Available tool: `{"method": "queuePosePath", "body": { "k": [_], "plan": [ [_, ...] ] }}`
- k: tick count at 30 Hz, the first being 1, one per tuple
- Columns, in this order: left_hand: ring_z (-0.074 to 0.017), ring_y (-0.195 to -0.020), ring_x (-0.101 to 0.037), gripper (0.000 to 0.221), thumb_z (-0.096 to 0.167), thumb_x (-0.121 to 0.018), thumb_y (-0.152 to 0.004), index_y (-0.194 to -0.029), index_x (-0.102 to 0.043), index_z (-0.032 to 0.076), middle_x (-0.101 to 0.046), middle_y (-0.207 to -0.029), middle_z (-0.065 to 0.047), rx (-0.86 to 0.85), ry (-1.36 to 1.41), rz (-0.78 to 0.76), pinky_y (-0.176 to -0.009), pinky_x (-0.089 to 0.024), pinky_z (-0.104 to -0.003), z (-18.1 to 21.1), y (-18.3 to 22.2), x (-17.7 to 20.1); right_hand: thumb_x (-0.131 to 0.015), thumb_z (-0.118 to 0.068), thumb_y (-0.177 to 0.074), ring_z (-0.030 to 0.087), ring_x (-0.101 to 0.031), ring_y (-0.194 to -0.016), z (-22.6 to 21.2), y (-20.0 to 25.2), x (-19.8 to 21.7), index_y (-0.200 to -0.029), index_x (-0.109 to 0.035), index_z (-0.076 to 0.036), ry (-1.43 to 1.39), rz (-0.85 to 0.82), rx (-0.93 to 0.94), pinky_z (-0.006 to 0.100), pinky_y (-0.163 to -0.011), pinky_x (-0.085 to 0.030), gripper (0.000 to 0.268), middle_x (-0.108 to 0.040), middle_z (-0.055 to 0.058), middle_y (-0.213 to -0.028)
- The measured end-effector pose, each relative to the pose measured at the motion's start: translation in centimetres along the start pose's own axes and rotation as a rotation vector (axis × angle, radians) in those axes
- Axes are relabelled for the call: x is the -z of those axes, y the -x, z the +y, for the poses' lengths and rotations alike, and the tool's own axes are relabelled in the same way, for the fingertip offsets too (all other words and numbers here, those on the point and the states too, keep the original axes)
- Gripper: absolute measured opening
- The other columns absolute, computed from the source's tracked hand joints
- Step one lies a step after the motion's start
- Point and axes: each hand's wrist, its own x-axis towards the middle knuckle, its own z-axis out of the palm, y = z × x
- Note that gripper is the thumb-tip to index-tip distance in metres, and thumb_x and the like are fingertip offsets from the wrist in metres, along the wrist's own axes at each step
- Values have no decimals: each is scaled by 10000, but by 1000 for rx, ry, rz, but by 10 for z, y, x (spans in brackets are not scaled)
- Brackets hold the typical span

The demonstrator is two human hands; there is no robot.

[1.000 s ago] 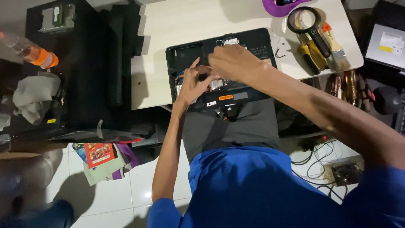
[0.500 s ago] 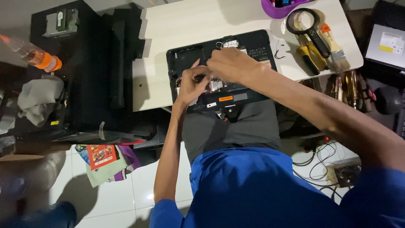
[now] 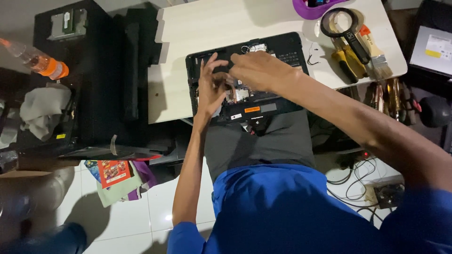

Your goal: Inspecting and manipulating internal laptop components including RAM modules and connectors

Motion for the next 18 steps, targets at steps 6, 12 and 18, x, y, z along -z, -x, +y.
{"method": "queuePosePath", "body": {
  "k": [6, 12, 18],
  "plan": [
    [-338, -1569, -243, 711, 674, -409, -1004, -1407, -531, 101, -787, -1084, -50, 2, -5, -101, -1240, 106, -544, -23, 6, 1, -806, -141, -832, 389, -733, -645, 23, -3, -50, -762, -716, -20, 79, 73, -31, 466, -527, -592, 166, -694, 179, -725],
    [-370, -1565, -215, 325, 137, -476, -877, -968, -771, 240, -570, -1510, -61, -42, -207, -87, -1238, -49, -656, -14, 4, -3, -809, -40, -803, 378, -730, -632, 1, 1, -12, -798, -719, -22, 92, 146, 48, 476, -527, -597, 92, -690, 170, -814],
    [-400, -1569, -202, 393, 102, -465, -798, -881, -806, 278, -518, -1555, -59, 19, -210, -94, -1217, -29, -714, -9, 4, -4, -790, -205, -865, 413, -720, -624, 22, -6, -52, -757, -717, -10, 98, 117, -19, 496, -526, -584, 235, -677, 189, -681]
  ]
}}
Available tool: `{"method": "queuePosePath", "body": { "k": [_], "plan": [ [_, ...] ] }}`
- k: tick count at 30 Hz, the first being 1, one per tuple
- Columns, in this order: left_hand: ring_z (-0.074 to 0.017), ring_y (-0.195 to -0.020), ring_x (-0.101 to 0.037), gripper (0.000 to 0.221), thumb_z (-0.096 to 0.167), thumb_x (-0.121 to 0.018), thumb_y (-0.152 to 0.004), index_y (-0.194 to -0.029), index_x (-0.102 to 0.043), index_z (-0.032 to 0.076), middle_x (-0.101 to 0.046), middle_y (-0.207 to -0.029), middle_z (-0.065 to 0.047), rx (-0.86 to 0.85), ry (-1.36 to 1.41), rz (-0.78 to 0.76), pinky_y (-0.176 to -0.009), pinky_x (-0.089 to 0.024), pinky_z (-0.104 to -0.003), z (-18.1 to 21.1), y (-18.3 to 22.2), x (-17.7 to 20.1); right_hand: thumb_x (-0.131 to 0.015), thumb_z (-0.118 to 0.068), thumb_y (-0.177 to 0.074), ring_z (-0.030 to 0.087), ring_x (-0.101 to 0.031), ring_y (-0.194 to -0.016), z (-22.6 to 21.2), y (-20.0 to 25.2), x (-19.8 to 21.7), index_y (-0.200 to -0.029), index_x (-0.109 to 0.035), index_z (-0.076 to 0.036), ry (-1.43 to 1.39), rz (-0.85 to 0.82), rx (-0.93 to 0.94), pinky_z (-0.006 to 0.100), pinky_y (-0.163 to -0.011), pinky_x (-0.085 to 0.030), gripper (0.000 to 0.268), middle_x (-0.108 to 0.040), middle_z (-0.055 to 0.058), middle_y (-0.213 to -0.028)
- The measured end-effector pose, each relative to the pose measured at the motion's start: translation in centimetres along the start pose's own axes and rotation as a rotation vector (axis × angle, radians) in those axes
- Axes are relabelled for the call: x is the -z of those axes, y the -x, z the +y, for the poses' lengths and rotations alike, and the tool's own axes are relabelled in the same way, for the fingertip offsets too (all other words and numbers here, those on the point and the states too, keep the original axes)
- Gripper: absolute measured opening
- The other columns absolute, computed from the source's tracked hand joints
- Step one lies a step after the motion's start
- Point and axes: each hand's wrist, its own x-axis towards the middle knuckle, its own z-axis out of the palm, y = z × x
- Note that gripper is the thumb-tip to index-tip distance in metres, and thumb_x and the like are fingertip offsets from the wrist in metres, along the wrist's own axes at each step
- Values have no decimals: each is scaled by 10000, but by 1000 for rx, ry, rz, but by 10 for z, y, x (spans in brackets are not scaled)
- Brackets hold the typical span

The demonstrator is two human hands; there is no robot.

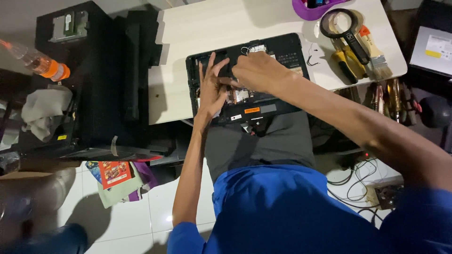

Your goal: Inspecting and manipulating internal laptop components including RAM modules and connectors

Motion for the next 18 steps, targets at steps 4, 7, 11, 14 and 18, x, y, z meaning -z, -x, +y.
{"method": "queuePosePath", "body": {
  "k": [4, 7, 11, 14, 18],
  "plan": [
    [-384, -1561, -228, 431, 53, -494, -804, -948, -832, 278, -575, -1496, -88, -40, -39, 22, -1229, -21, -695, -3, -1, 0, -755, -97, -889, 458, -739, -728, -16, 4, 42, -836, -732, 14, -91, 35, 70, 558, -597, -594, 125, -707, 229, -832],
    [-416, -1553, -253, 397, 128, -454, -834, -924, -810, 280, -529, -1544, -70, -31, -19, 35, -1211, -40, -729, -24, 3, -8, -797, -230, -893, 391, -748, -702, -7, 3, 24, -828, -735, -50, -11, 2, 7, 498, -581, -613, 201, -704, 189, -780],
    [-432, -1534, -264, 513, 445, -357, -901, -976, -823, 242, -581, -1470, -87, 56, 250, 130, -1208, -4, -736, -10, -2, 4, -766, -179, -894, 391, -738, -668, -11, -1, 38, -800, -725, -38, -50, -71, -22, 484, -556, -594, 174, -703, 176, -748],
    [-457, -1505, -309, 714, 706, -329, -994, -1022, -821, 189, -638, -1401, -130, 65, 321, 213, -1210, -32, -728, 8, -3, 14, -785, -229, -885, 399, -743, -703, -11, 2, 35, -853, -718, -37, -9, -65, -9, 506, -583, -604, 205, -699, 177, -803],
    [-427, -1489, -350, 603, 557, -364, -1016, -1040, -845, 194, -693, -1330, -120, 63, 333, 285, -1234, -73, -676, 7, -2, 16, -775, -198, -886, 362, -730, -632, 2, 2, 8, -775, -704, -37, 11, -107, -55, 447, -527, -595, 208, -686, 149, -699]
  ]
}}
